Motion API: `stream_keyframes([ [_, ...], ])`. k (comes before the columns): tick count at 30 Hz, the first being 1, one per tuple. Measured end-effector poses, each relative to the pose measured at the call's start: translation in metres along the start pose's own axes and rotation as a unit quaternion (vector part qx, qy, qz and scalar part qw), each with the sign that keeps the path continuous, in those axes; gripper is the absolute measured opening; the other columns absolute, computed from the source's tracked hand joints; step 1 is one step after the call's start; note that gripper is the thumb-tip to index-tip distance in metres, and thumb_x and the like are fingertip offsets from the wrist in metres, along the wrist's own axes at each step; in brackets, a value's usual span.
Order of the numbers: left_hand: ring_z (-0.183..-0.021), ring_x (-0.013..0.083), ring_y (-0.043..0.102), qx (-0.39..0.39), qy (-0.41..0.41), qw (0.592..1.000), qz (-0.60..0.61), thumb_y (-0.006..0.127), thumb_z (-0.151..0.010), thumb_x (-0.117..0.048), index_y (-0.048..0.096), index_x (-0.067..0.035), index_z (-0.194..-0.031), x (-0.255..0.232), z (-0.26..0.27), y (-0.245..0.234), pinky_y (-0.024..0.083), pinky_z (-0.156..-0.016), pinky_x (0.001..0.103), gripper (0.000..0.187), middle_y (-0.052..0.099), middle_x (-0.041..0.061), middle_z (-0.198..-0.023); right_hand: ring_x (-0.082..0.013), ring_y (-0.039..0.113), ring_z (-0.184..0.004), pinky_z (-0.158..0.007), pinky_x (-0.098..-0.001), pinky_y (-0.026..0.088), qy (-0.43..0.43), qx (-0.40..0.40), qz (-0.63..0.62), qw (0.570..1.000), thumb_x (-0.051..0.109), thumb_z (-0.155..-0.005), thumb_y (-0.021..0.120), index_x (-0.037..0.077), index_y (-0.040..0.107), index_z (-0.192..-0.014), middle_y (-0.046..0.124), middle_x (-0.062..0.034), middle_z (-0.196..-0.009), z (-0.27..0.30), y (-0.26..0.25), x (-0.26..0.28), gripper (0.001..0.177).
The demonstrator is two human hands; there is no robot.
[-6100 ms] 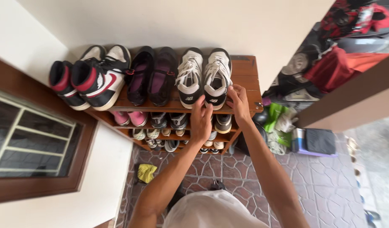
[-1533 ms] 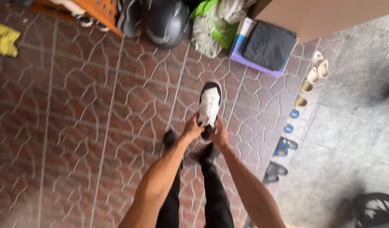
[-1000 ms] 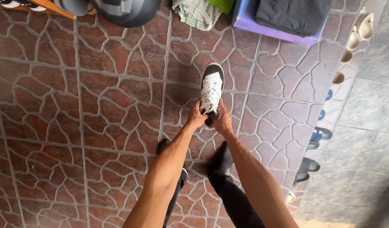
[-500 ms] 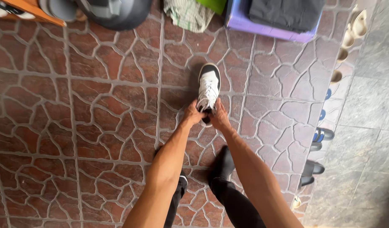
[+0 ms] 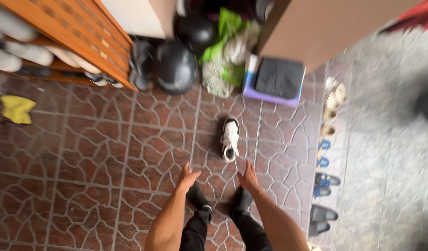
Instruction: The person removes several pairs of shoes from a wooden shoe rack and places them on the floor. After arranging the shoes, the person wipes the top surface of the shoe rack with a yellow cloth.
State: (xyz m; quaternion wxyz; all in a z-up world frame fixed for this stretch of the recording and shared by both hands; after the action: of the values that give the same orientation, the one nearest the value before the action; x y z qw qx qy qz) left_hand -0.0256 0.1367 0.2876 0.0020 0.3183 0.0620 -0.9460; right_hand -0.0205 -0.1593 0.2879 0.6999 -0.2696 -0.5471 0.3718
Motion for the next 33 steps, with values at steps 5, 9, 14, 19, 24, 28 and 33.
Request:
stream_keyframes([
  [5,-0.120,0.0319,0.061,-0.064,-0.118,0.991,-0.004,0.080,-0.080,-0.021,0.024,-0.022,-0.161,-0.060,0.161,-0.083,0.054,-0.091,0.046,0.099,0.056,0.015,-0.141,-0.0466,0.042,-0.138,-0.114,-0.0467,0.038,0.025,0.038,-0.046,0.998,0.033,-0.085,0.075,-0.002,0.027,-0.153,0.040,-0.0316,-0.149,0.043,-0.102,0.103,0.090],
  [9,-0.111,0.0321,0.065,-0.088,-0.117,0.988,-0.043,0.080,-0.082,-0.023,0.025,-0.024,-0.161,-0.090,0.265,-0.149,0.059,-0.080,0.048,0.096,0.060,0.013,-0.137,-0.0401,0.045,-0.140,-0.115,-0.0448,0.040,0.038,0.069,-0.020,0.997,0.041,-0.088,0.071,0.010,0.038,-0.151,0.045,-0.0222,-0.150,0.074,-0.173,0.187,0.078],
  [14,-0.116,0.0317,0.062,-0.109,-0.070,0.991,-0.033,0.084,-0.081,-0.024,0.037,-0.021,-0.157,-0.120,0.330,-0.219,0.062,-0.079,0.052,0.089,0.056,0.010,-0.144,-0.0356,0.047,-0.139,-0.115,-0.0427,0.041,0.043,0.125,0.042,0.990,0.044,-0.087,0.072,0.016,0.045,-0.148,0.050,-0.0182,-0.146,0.087,-0.219,0.249,0.073],
  [19,-0.108,0.0248,0.064,-0.103,-0.026,0.989,0.103,0.079,-0.083,-0.029,0.038,-0.023,-0.154,-0.121,0.363,-0.293,0.055,-0.076,0.047,0.082,0.066,0.009,-0.129,-0.0371,0.064,-0.121,-0.104,-0.0455,0.051,-0.066,0.099,0.062,0.991,0.047,-0.090,0.072,0.012,0.066,-0.129,0.068,-0.0207,-0.128,0.085,-0.234,0.331,0.053],
  [24,-0.099,0.0210,0.063,-0.127,0.029,0.977,0.172,0.078,-0.084,-0.030,0.049,-0.017,-0.147,-0.113,0.404,-0.355,0.053,-0.080,0.046,0.070,0.067,0.006,-0.117,-0.0306,0.072,-0.108,-0.093,-0.0415,0.056,-0.039,0.115,-0.039,0.992,0.040,-0.086,0.074,0.015,0.069,-0.127,0.076,-0.0180,-0.114,0.087,-0.251,0.426,0.048],
  [28,-0.099,0.0232,0.065,-0.176,-0.024,0.972,0.154,0.071,-0.090,-0.026,0.054,-0.017,-0.146,-0.106,0.426,-0.392,0.055,-0.083,0.048,0.060,0.069,0.006,-0.112,-0.0396,0.077,-0.088,-0.079,-0.0463,0.060,0.046,0.186,-0.067,0.979,0.037,-0.092,0.066,0.019,0.067,-0.134,0.079,-0.0192,-0.101,0.079,-0.241,0.475,0.046],
  [33,-0.110,0.0230,0.066,-0.166,0.025,0.955,0.243,0.065,-0.094,-0.026,0.052,-0.020,-0.144,-0.121,0.435,-0.419,0.052,-0.090,0.049,0.052,0.067,0.002,-0.129,-0.0222,0.077,-0.095,-0.083,-0.0348,0.058,-0.165,0.100,-0.066,0.979,0.036,-0.086,0.072,0.017,0.074,-0.118,0.080,-0.0050,-0.102,0.042,-0.233,0.546,0.037],
])
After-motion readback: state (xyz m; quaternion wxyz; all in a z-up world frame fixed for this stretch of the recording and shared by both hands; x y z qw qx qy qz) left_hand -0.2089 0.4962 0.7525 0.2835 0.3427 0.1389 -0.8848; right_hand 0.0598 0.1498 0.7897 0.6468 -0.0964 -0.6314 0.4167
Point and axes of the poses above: each hand's wrist, its own z-axis away from the middle knuckle, its own y-axis out of the palm, x = y × z, the point moved 6 cm from there along -z, towards the middle knuckle
